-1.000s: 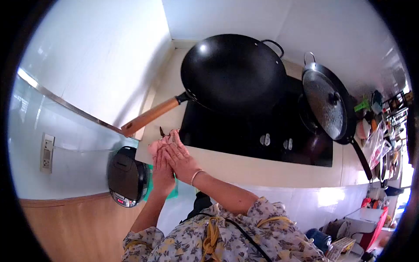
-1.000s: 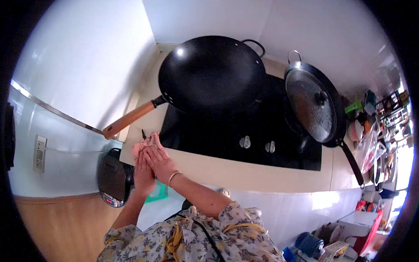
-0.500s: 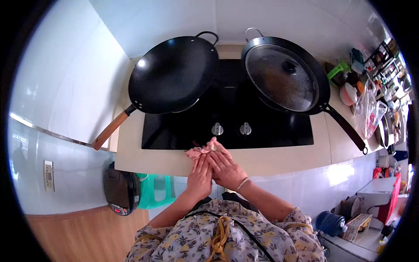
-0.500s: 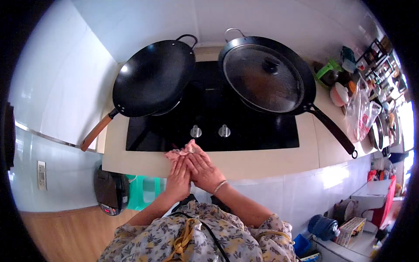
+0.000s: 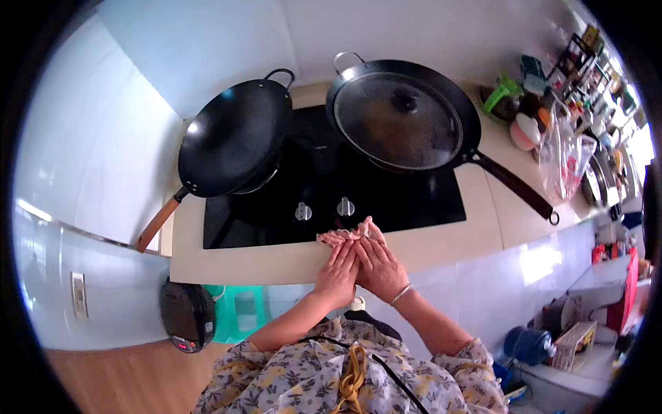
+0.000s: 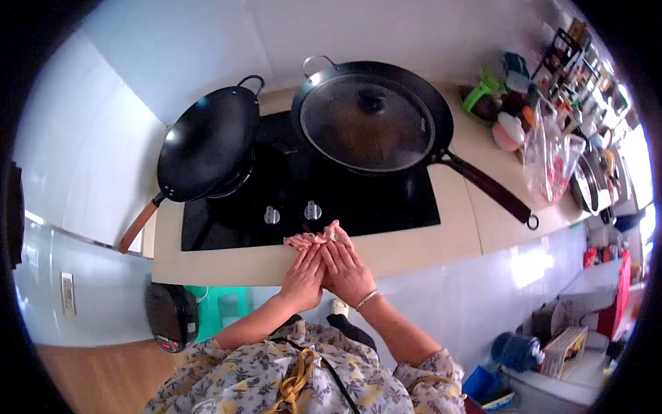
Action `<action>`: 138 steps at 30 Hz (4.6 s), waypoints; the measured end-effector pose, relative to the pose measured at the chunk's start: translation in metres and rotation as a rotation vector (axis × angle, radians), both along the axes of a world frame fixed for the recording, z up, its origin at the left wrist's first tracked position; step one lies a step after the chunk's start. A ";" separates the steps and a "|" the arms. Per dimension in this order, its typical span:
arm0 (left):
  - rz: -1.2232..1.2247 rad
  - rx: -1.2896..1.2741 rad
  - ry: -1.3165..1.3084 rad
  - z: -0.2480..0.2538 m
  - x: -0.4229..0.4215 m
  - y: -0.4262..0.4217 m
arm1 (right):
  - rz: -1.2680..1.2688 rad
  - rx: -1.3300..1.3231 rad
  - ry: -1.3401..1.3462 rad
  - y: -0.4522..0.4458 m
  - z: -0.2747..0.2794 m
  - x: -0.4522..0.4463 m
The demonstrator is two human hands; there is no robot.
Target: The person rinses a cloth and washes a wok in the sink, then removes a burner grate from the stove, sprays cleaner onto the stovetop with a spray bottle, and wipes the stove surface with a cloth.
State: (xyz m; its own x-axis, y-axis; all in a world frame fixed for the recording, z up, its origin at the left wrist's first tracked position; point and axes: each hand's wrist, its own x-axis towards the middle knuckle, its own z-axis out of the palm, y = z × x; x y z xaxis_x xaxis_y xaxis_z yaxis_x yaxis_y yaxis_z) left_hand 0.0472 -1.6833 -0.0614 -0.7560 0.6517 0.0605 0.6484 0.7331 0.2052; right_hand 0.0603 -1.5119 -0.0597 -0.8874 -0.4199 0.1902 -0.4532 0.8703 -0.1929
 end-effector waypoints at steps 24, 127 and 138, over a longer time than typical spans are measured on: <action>0.148 0.491 0.130 0.205 -0.184 -0.184 | 0.079 -2.138 -0.576 -0.150 0.136 -0.133; -0.199 0.730 -1.558 0.122 0.093 1.412 | -1.161 -1.365 0.595 1.417 0.159 0.351; 0.253 1.109 -1.341 0.095 0.092 1.502 | -0.769 -1.253 0.123 1.633 0.153 0.212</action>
